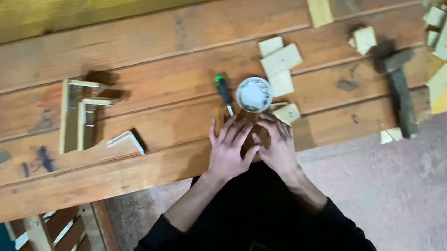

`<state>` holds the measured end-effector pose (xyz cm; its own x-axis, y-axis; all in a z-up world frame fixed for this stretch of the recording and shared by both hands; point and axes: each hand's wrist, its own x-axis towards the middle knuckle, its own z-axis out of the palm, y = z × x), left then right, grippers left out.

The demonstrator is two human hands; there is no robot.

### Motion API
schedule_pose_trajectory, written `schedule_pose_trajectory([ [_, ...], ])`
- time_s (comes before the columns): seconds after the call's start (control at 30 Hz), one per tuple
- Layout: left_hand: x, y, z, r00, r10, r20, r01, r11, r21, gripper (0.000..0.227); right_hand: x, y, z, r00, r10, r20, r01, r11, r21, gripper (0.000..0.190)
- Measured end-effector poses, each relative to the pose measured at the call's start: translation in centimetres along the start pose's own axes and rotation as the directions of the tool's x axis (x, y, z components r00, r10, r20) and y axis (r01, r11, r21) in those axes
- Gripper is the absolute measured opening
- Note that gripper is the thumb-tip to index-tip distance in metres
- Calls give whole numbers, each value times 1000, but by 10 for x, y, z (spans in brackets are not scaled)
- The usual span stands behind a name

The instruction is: The person assembles small wooden brackets by attaching metal L-brackets to wooden blocks using a screwdriver. They repeatedly pick up a wooden block, align a metal bracket, insert screws, and tighten them before moving to the next block.

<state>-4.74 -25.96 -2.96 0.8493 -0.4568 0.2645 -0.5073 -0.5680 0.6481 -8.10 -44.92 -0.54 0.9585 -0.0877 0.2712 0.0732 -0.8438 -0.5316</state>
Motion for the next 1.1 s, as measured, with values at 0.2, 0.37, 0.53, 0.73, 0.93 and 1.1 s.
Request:
schedule_pose_trajectory([
  [0.2,19,29,67,999,24,23,-27,992,125,73,-26,67,-31,994,101,-39,-104,991,-84,40],
  [0.37,37,45,83,990,-87,111,59,970,234,82,-33,100,-36,975,223,-22,-224,970,-92,48],
  [0.53,31,29,99,999,-9,-36,18,965,263,73,-36,100,-36,972,233,-27,-232,972,42,41],
  [0.73,1,7,44,987,-28,-160,61,977,204,61,-33,57,-28,986,168,-11,-166,979,122,38],
  [0.93,-53,-34,-35,975,-139,-174,167,973,157,45,-21,-16,18,994,69,90,-91,958,271,30],
  [1.1,-86,-73,-79,956,-205,-210,244,952,186,38,-24,-66,62,985,-20,174,-21,973,230,30],
])
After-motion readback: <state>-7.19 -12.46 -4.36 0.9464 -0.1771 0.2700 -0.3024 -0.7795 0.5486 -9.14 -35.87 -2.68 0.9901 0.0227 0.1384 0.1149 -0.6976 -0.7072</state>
